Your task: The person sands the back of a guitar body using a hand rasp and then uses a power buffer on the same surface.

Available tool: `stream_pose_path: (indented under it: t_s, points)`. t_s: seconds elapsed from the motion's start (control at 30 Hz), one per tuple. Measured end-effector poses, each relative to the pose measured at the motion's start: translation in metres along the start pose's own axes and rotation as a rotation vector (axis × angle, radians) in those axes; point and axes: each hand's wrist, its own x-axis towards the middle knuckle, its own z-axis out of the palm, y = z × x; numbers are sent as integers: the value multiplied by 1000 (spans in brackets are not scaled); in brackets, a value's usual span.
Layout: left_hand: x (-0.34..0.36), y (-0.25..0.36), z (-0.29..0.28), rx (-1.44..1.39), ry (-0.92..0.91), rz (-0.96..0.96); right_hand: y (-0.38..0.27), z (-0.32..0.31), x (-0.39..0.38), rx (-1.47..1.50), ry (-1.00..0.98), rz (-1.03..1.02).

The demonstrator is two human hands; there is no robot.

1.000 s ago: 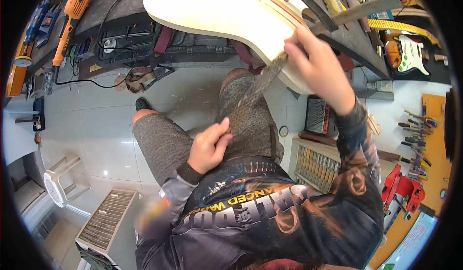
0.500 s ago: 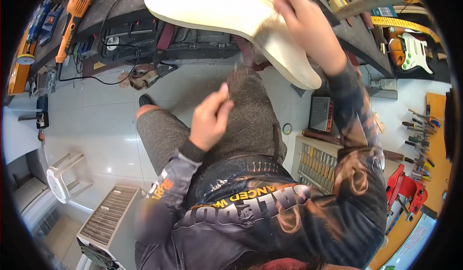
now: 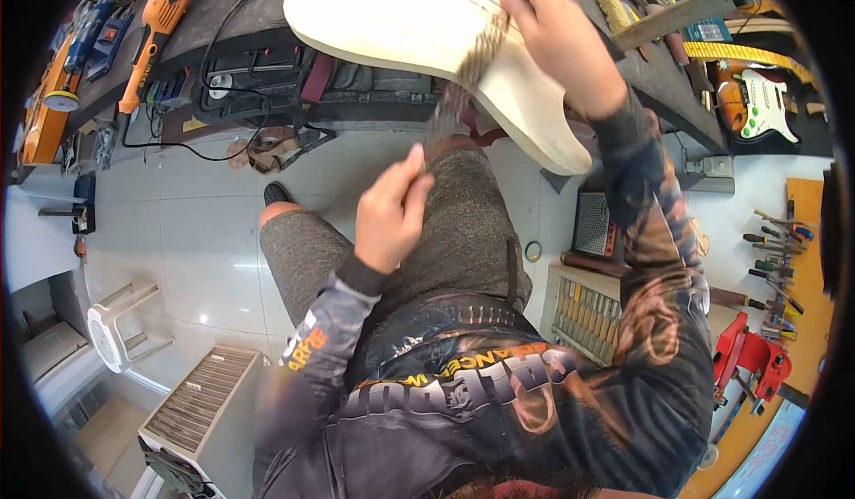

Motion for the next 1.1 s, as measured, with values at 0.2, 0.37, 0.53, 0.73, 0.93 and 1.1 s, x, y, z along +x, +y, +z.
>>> stream_pose_path:
  t_s: [0.2, 0.37, 0.53, 0.73, 0.93, 1.1]
  points:
    - [-33, 2, -12, 68, -123, 0, -15, -8, -39, 153, -99, 159]
    - [5, 4, -8, 75, -5, -2, 7, 14, 12, 119, 4, -35]
    - [-50, -2, -18, 148, -107, 55, -9, 6, -43, 41, -78, 6]
    - [31, 4, -12, 177, 84, 29, -7, 15, 61, 165, -51, 70]
    - [28, 6, -38, -148, -135, -242, 18, 10, 29, 86, 34, -86]
    - [-57, 7, -32, -38, -161, -168, -17, 7, -29, 79, -161, 2]
